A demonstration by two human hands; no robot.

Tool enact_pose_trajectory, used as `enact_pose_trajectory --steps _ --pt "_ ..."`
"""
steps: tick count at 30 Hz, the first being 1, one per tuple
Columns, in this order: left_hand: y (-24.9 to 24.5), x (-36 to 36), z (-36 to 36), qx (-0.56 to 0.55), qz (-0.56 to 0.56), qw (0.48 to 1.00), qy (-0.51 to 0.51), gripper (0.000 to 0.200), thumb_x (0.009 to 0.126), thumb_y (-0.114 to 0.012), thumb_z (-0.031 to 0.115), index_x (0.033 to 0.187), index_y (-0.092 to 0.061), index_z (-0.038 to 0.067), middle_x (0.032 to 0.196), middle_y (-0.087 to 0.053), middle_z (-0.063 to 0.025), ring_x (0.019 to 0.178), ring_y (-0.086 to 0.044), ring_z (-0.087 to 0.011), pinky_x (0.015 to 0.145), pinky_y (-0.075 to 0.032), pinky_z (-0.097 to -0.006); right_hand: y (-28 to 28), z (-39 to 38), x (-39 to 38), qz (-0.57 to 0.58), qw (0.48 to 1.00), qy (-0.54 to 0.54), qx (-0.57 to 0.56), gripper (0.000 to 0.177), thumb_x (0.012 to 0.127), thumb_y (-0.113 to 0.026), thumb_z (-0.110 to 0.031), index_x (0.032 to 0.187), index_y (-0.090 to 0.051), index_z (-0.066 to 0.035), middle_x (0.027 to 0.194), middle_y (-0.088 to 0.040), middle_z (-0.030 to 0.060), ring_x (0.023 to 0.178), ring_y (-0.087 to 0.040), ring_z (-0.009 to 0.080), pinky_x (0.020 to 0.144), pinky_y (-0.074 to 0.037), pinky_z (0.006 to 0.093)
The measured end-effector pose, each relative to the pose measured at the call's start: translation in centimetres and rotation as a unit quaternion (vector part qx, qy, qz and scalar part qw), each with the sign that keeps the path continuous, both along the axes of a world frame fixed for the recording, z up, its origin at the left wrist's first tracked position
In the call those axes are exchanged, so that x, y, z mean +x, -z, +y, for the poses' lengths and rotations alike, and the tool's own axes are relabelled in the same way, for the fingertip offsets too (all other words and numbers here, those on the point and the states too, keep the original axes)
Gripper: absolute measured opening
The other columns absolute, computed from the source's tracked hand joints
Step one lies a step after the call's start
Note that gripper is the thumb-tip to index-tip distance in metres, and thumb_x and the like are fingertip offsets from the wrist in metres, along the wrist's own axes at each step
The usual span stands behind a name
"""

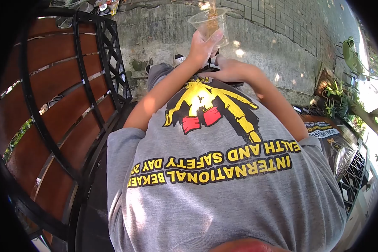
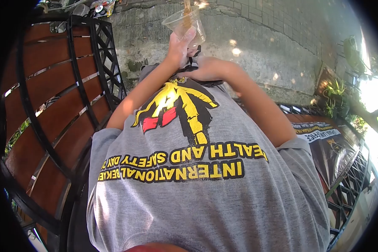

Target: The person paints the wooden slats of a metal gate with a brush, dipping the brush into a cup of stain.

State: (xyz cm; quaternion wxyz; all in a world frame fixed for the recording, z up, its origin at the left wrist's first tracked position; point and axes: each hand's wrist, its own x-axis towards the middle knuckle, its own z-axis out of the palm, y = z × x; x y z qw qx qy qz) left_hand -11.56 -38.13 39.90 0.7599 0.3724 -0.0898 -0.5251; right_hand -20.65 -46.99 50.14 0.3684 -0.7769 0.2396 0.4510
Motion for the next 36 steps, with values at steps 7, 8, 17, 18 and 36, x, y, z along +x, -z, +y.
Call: enact_pose_trajectory --steps 7,8,17,18,36 --pt "-0.8 -0.2 0.4 0.025 -0.041 0.999 -0.022 0.045 0.098 -0.077 0.035 0.127 -0.059 0.006 0.081 -0.057 0.0046 0.054 -0.043 -0.0033 0.045 -0.032 -0.0222 -2.2 -3.6 -5.3 -0.035 0.983 0.052 0.173 0.068 0.100 -0.068 -0.040 0.152 -0.050 0.001 0.143 -0.063 0.0205 0.115 -0.069 0.0280 0.102 -0.053 0.0376" --pt "-0.7 -0.1 0.4 0.020 -0.036 0.999 -0.021 0.044 0.098 -0.077 0.035 0.127 -0.059 0.006 0.081 -0.057 0.0047 0.053 -0.043 -0.0032 0.045 -0.032 -0.0225 -1.7 -3.6 -5.8 -0.071 0.981 0.048 0.174 0.061 0.102 -0.068 -0.035 0.150 -0.053 -0.001 0.139 -0.067 0.0193 0.112 -0.070 0.0257 0.100 -0.053 0.0367" --pt "-0.7 0.0 0.2 -0.011 -0.013 1.000 0.010 0.038 0.101 -0.072 0.034 0.126 -0.056 0.010 0.083 -0.057 0.0030 0.052 -0.040 -0.0046 0.044 -0.027 -0.0244 -0.5 -0.4 -3.8 -0.172 0.983 0.054 0.032 0.072 0.082 -0.081 -0.064 0.105 -0.072 0.004 0.093 -0.072 0.0201 0.086 -0.070 0.0334 0.076 -0.055 0.0422" --pt "-0.6 0.0 0.4 -0.015 -0.023 1.000 0.010 0.038 0.102 -0.070 0.036 0.126 -0.056 0.011 0.084 -0.058 0.0019 0.052 -0.040 -0.0057 0.044 -0.027 -0.0250 -0.1 -0.5 -3.9 -0.161 0.985 0.057 0.020 0.071 0.082 -0.081 -0.064 0.104 -0.070 0.003 0.092 -0.072 0.0191 0.085 -0.069 0.0326 0.075 -0.055 0.0417" --pt "4.7 9.4 12.9 0.037 -0.001 0.999 0.025 0.070 0.097 -0.061 0.062 0.140 -0.054 0.007 0.139 -0.059 -0.0158 0.121 -0.064 -0.0289 0.106 -0.050 -0.0608 17.0 -1.6 -0.7 -0.169 0.965 0.018 0.198 0.043 0.105 -0.059 -0.041 0.121 -0.072 -0.003 0.116 -0.074 0.0161 0.107 -0.067 0.0273 0.096 -0.051 0.0364"
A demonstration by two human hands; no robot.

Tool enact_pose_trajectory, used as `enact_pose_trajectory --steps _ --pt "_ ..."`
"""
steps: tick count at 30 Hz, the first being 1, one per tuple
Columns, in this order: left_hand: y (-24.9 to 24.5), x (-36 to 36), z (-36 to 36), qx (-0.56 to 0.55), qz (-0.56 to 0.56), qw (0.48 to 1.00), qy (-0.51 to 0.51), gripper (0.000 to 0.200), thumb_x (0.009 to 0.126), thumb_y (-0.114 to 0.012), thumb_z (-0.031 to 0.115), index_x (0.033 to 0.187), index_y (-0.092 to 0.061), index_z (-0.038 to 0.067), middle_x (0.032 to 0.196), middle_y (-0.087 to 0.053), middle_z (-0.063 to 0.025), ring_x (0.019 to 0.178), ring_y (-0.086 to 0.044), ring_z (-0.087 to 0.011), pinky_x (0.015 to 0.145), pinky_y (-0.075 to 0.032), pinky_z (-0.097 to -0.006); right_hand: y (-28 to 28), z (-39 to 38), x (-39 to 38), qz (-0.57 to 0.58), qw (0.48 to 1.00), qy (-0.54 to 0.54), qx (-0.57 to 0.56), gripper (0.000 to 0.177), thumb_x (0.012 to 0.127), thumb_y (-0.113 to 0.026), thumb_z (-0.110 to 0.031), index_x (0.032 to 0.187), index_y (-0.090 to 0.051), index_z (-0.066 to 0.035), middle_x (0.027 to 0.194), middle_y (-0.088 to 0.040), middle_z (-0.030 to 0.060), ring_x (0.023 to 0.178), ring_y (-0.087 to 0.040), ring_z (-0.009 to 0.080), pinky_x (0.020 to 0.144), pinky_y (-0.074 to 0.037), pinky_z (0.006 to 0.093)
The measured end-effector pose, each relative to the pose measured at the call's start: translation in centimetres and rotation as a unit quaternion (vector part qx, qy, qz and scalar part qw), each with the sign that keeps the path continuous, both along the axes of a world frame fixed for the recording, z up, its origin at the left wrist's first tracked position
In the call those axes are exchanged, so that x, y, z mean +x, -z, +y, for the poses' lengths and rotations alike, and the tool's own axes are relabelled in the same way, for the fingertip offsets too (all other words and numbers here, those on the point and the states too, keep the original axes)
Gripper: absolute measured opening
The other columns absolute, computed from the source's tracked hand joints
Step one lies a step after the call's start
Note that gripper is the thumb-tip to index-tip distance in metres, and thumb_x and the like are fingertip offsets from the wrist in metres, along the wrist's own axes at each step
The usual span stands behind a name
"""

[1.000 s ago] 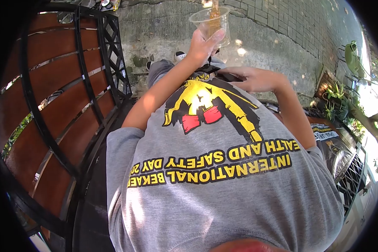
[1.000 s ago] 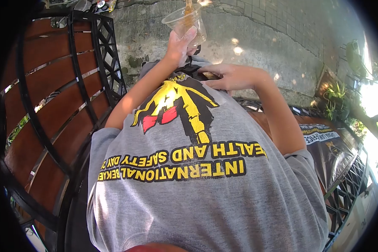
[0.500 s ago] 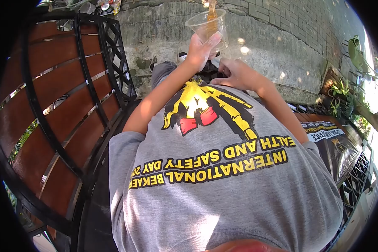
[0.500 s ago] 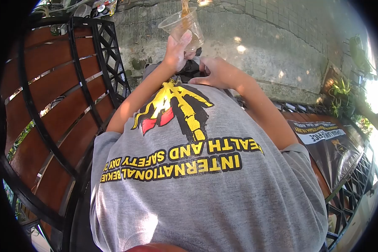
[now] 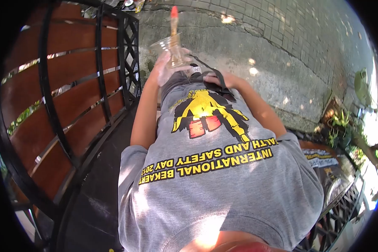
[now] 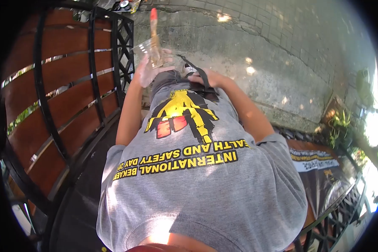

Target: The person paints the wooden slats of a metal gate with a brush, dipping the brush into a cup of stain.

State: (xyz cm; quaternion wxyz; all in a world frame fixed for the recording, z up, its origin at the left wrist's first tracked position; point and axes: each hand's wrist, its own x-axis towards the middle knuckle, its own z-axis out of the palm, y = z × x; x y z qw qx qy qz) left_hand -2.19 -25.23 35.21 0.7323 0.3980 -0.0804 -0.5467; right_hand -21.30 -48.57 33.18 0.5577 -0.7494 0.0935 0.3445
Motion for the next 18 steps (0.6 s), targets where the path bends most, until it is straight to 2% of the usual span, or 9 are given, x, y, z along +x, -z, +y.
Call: enact_pose_trajectory --steps 1,2,4,6,8,10,11,14,18 --pt "0.4 0.2 1.7 0.005 -0.011 0.998 -0.057 0.070 0.098 -0.061 0.063 0.140 -0.054 0.007 0.140 -0.058 -0.0160 0.122 -0.063 -0.0291 0.106 -0.049 -0.0630 1.3 0.6 -0.3 -0.121 0.993 0.011 0.007 0.045 0.104 -0.060 -0.045 0.102 -0.074 -0.002 0.090 -0.071 0.0213 0.084 -0.067 0.0305 0.081 -0.052 0.0419" --pt "0.8 0.3 3.0 0.018 -0.024 0.995 -0.099 0.070 0.098 -0.060 0.063 0.140 -0.055 0.008 0.140 -0.058 -0.0157 0.122 -0.062 -0.0292 0.107 -0.049 -0.0629 0.4 0.7 0.2 -0.108 0.994 0.000 -0.004 0.047 0.103 -0.061 -0.047 0.097 -0.073 -0.002 0.085 -0.070 0.0208 0.080 -0.066 0.0353 0.080 -0.053 0.0430" --pt "0.8 0.1 6.2 0.055 -0.053 0.978 -0.194 0.070 0.098 -0.057 0.065 0.140 -0.055 0.008 0.140 -0.059 -0.0150 0.123 -0.061 -0.0294 0.109 -0.048 -0.0628 -0.7 1.1 0.2 -0.138 0.989 0.020 -0.044 0.047 0.100 -0.065 -0.047 0.090 -0.073 -0.001 0.080 -0.069 0.0217 0.073 -0.064 0.0369 0.071 -0.050 0.0459" --pt "0.2 -1.3 7.5 0.090 -0.051 0.951 -0.292 0.066 0.099 -0.057 0.063 0.138 -0.057 0.010 0.138 -0.061 -0.0140 0.120 -0.062 -0.0283 0.107 -0.048 -0.0571 -2.7 0.1 1.2 -0.060 0.995 -0.040 -0.064 0.045 0.099 -0.066 -0.045 0.094 -0.076 -0.001 0.084 -0.071 0.0233 0.074 -0.065 0.0373 0.070 -0.050 0.0461" --pt "-0.2 -2.2 8.8 0.111 -0.047 0.934 -0.336 0.064 0.100 -0.058 0.062 0.139 -0.057 0.011 0.136 -0.063 -0.0137 0.119 -0.063 -0.0272 0.105 -0.049 -0.0550 -5.0 0.1 1.8 -0.072 0.993 -0.033 -0.093 0.050 0.099 -0.067 -0.044 0.085 -0.069 0.004 0.073 -0.063 0.0257 0.062 -0.054 0.0390 0.065 -0.047 0.0449" --pt "0.0 -3.0 9.7 0.114 -0.059 0.924 -0.361 0.064 0.100 -0.058 0.061 0.141 -0.057 0.012 0.135 -0.065 -0.0130 0.119 -0.063 -0.0268 0.104 -0.049 -0.0542 -4.3 -1.3 1.8 -0.052 0.987 -0.067 -0.134 0.057 0.099 -0.066 -0.045 0.075 -0.064 0.006 0.062 -0.055 0.0236 0.054 -0.045 0.0318 0.058 -0.041 0.0451" --pt "0.1 -3.4 10.0 0.120 -0.056 0.919 -0.372 0.064 0.101 -0.058 0.060 0.145 -0.054 0.012 0.136 -0.064 -0.0125 0.122 -0.062 -0.0263 0.103 -0.049 -0.0530 -3.1 -1.8 1.5 -0.052 0.993 -0.054 -0.090 0.059 0.099 -0.068 -0.044 0.071 -0.061 0.006 0.058 -0.050 0.0192 0.054 -0.044 0.0256 0.057 -0.038 0.0446" --pt "-0.2 -4.6 11.1 0.156 -0.052 0.897 -0.411 0.066 0.102 -0.059 0.058 0.148 -0.051 0.013 0.136 -0.065 -0.0122 0.124 -0.060 -0.0252 0.102 -0.050 -0.0516 0.1 -1.5 0.9 -0.152 0.987 -0.046 0.000 0.059 0.099 -0.069 -0.043 0.066 -0.057 0.005 0.056 -0.045 0.0150 0.054 -0.041 0.0223 0.056 -0.037 0.0436" --pt "-0.2 -5.3 11.8 0.147 -0.024 0.881 -0.448 0.060 0.102 -0.067 0.046 0.147 -0.051 0.009 0.130 -0.062 -0.0060 0.119 -0.061 -0.0217 0.096 -0.054 -0.0460 0.7 -2.8 1.9 -0.062 0.996 -0.061 -0.014 0.060 0.101 -0.070 -0.040 0.064 -0.051 0.004 0.056 -0.042 0.0122 0.057 -0.036 0.0195 0.055 -0.033 0.0432"
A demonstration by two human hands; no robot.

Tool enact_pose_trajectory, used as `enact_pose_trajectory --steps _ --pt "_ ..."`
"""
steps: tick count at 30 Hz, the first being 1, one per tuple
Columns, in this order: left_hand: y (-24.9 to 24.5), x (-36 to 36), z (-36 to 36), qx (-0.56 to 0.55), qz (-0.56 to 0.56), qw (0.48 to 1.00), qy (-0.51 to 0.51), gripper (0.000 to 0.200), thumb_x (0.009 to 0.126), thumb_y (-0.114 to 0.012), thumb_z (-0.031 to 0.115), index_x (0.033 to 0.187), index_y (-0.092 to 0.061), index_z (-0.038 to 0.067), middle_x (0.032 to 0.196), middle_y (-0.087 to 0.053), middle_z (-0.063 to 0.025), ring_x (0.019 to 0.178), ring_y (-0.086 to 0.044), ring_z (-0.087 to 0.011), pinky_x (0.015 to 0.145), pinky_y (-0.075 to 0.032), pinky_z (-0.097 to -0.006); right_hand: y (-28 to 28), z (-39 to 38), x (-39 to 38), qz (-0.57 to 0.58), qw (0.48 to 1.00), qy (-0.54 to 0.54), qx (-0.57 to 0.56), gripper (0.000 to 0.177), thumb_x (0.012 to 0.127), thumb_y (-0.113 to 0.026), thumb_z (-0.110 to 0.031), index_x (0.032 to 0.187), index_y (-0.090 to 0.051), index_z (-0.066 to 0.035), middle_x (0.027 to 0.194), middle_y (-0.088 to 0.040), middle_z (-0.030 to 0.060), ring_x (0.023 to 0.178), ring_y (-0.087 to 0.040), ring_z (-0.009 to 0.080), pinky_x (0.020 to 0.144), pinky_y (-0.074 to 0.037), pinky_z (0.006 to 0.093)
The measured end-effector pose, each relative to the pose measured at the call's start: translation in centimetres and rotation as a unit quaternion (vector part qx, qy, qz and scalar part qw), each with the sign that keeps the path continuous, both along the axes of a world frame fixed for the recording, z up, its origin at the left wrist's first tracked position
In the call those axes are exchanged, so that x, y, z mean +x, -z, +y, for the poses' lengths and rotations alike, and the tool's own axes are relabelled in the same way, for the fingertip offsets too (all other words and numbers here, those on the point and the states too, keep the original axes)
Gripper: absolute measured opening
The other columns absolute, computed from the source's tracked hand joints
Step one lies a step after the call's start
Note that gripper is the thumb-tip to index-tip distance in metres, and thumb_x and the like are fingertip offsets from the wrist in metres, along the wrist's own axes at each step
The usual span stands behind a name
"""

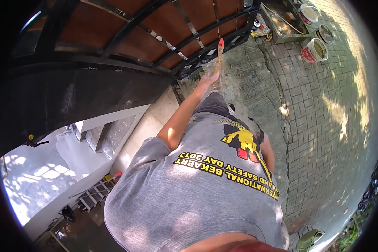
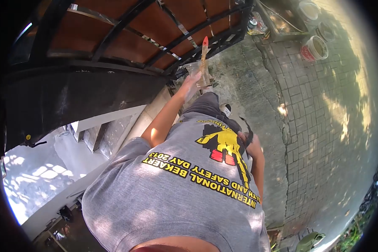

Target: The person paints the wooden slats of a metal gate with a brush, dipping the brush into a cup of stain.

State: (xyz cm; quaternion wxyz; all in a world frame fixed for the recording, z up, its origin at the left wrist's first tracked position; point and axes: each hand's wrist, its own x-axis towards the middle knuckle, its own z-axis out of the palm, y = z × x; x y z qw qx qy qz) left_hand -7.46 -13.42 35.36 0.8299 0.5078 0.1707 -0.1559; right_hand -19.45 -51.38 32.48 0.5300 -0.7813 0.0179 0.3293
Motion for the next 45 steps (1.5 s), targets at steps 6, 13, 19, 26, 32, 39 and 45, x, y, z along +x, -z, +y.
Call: enact_pose_trajectory --steps 6,13,19,26,32,39,45 --pt "0.6 -0.4 0.3 0.042 -0.005 0.999 -0.021 0.059 0.104 -0.061 0.048 0.149 -0.050 0.010 0.128 -0.066 -0.0078 0.118 -0.063 -0.0228 0.099 -0.052 -0.0493 -5.4 -2.4 1.5 0.142 0.978 -0.038 0.147 0.050 0.088 -0.065 -0.010 0.137 -0.064 0.001 0.120 -0.071 0.0096 0.105 -0.066 0.0193 0.092 -0.051 0.0317" --pt "1.7 -1.4 0.1 -0.005 0.002 1.000 -0.006 0.061 0.101 -0.070 0.043 0.146 -0.051 0.008 0.126 -0.060 -0.0031 0.114 -0.059 -0.0177 0.095 -0.052 -0.0406 -4.9 -2.1 -1.7 0.181 0.971 0.002 0.155 0.053 0.097 -0.062 -0.016 0.147 -0.055 0.003 0.136 -0.066 0.0119 0.128 -0.060 0.0207 0.108 -0.045 0.0327" --pt "0.8 -2.2 -1.6 0.009 0.019 1.000 -0.018 0.055 0.100 -0.072 0.043 0.138 -0.056 0.006 0.118 -0.061 -0.0016 0.107 -0.060 -0.0148 0.093 -0.051 -0.0371 -4.5 -1.2 -2.5 0.137 0.989 -0.004 0.045 0.047 0.106 -0.062 -0.029 0.140 -0.059 0.003 0.132 -0.069 0.0159 0.121 -0.066 0.0225 0.102 -0.050 0.0346" --pt "0.1 -2.6 -1.3 0.037 0.011 0.999 -0.017 0.053 0.099 -0.072 0.044 0.132 -0.060 0.004 0.114 -0.063 -0.0021 0.103 -0.061 -0.0141 0.092 -0.050 -0.0340 -5.7 -1.5 -1.3 0.102 0.980 -0.124 -0.120 0.044 0.106 -0.062 -0.028 0.137 -0.060 0.002 0.130 -0.070 0.0171 0.119 -0.067 0.0233 0.100 -0.052 0.0356" --pt "1.0 -3.7 -0.5 0.048 -0.001 0.997 -0.056 0.052 0.100 -0.070 0.042 0.135 -0.059 0.005 0.118 -0.063 -0.0043 0.107 -0.060 -0.0166 0.092 -0.053 -0.0365 -6.5 -3.8 -2.5 0.032 0.998 -0.034 0.040 0.050 0.104 -0.067 -0.024 0.143 -0.052 0.003 0.129 -0.070 0.0213 0.120 -0.069 0.0297 0.099 -0.055 0.0394" --pt "2.2 -4.8 0.6 0.050 0.019 0.998 -0.040 0.054 0.102 -0.066 0.045 0.140 -0.056 0.007 0.125 -0.064 -0.0066 0.113 -0.063 -0.0224 0.094 -0.054 -0.0473 -11.0 -3.7 -3.3 -0.163 0.969 -0.166 -0.085 0.072 0.086 -0.073 -0.009 0.154 -0.049 -0.008 0.157 -0.047 0.0209 0.148 -0.043 0.0377 0.121 -0.037 0.0443" --pt "2.3 -4.3 0.3 0.068 0.016 0.997 -0.036 0.051 0.103 -0.060 0.052 0.134 -0.061 0.011 0.125 -0.068 -0.0091 0.118 -0.063 -0.0253 0.098 -0.051 -0.0514 -10.9 -2.7 -3.4 -0.242 0.940 -0.223 -0.085 0.050 0.079 -0.073 -0.005 0.128 -0.069 -0.009 0.149 -0.058 0.0173 0.132 -0.058 0.0395 0.108 -0.048 0.0469"
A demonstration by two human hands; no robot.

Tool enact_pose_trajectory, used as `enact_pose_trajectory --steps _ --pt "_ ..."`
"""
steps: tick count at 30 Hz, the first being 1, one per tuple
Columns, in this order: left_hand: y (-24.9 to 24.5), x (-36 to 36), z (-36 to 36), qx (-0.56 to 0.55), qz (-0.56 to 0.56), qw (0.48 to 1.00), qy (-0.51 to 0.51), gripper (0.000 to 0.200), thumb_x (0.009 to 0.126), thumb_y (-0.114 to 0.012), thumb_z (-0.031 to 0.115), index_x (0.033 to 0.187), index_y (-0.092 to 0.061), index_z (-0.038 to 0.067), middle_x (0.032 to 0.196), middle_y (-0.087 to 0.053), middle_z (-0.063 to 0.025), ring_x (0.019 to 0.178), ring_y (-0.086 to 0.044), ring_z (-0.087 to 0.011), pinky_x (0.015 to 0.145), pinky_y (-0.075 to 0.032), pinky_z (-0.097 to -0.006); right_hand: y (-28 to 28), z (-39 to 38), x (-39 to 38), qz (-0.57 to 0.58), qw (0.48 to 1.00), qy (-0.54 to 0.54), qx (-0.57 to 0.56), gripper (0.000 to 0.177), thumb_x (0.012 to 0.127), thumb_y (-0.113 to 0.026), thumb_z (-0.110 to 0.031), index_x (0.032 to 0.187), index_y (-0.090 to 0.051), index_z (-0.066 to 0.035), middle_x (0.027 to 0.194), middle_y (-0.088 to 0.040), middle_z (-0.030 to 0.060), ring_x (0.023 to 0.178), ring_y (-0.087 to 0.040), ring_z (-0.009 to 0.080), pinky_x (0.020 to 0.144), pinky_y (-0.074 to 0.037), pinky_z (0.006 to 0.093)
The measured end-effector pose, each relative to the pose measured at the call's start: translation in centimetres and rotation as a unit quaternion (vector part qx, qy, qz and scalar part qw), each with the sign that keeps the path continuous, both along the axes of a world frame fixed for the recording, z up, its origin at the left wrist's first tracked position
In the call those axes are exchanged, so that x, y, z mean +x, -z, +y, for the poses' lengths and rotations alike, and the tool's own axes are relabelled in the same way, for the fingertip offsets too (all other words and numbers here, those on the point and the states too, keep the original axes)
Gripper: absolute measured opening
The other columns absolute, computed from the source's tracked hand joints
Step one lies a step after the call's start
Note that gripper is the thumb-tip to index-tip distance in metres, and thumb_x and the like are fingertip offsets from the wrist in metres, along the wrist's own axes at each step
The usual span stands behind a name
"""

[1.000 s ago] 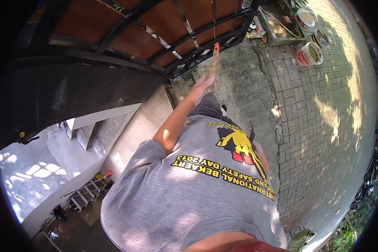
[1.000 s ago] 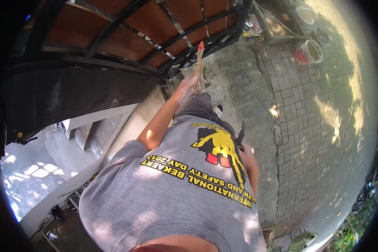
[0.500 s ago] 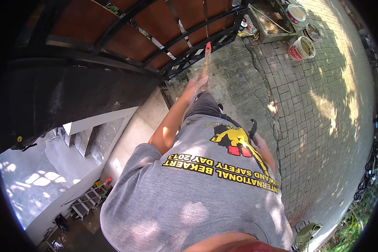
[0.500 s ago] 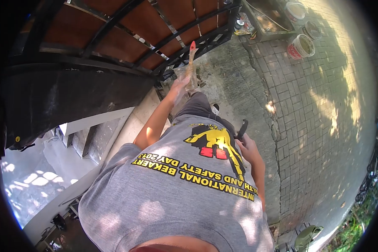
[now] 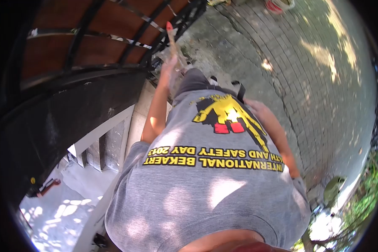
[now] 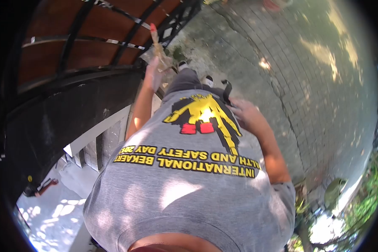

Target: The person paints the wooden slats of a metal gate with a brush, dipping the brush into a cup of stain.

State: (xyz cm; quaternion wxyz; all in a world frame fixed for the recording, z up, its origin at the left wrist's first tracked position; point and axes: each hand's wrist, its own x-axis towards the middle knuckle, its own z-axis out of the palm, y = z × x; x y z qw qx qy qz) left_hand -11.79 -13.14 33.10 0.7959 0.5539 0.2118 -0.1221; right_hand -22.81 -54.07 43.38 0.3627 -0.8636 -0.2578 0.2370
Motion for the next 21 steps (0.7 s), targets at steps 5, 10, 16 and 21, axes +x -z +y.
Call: enact_pose_trajectory --steps 5,10,16,21 --pt "-1.3 0.7 0.4 -0.001 -0.002 0.999 0.049 0.052 0.105 -0.053 0.055 0.136 -0.059 0.014 0.129 -0.066 -0.0094 0.118 -0.061 -0.0242 0.102 -0.048 -0.0511 -0.2 1.2 -2.0 -0.114 0.992 -0.024 -0.044 0.041 0.094 -0.060 -0.015 0.132 -0.065 -0.002 0.141 -0.064 0.0172 0.128 -0.062 0.0363 0.107 -0.049 0.0457" --pt "-0.9 0.5 0.9 0.004 -0.009 0.998 0.063 0.057 0.105 -0.051 0.056 0.140 -0.055 0.011 0.132 -0.064 -0.0140 0.113 -0.061 -0.0255 0.102 -0.048 -0.0507 -0.7 1.2 -4.4 -0.114 0.991 0.043 -0.047 0.028 0.092 -0.063 -0.010 0.118 -0.066 -0.002 0.119 -0.074 0.0171 0.100 -0.073 0.0367 0.083 -0.060 0.0443" --pt "-1.7 1.7 1.0 0.018 -0.002 0.997 0.076 0.063 0.101 -0.056 0.060 0.139 -0.054 0.010 0.132 -0.064 -0.0141 0.112 -0.062 -0.0257 0.102 -0.048 -0.0484 -2.4 1.3 -5.8 -0.101 0.990 0.091 -0.037 0.026 0.091 -0.064 -0.011 0.116 -0.066 -0.004 0.110 -0.075 0.0140 0.091 -0.073 0.0360 0.075 -0.058 0.0454" --pt "-1.4 2.6 1.0 0.018 -0.005 0.996 0.084 0.062 0.101 -0.057 0.059 0.139 -0.054 0.010 0.131 -0.064 -0.0126 0.112 -0.063 -0.0256 0.099 -0.050 -0.0480 -3.2 0.7 -4.0 0.079 0.989 0.095 -0.080 0.032 0.089 -0.071 -0.011 0.120 -0.070 -0.005 0.113 -0.075 0.0170 0.095 -0.071 0.0398 0.082 -0.058 0.0463"
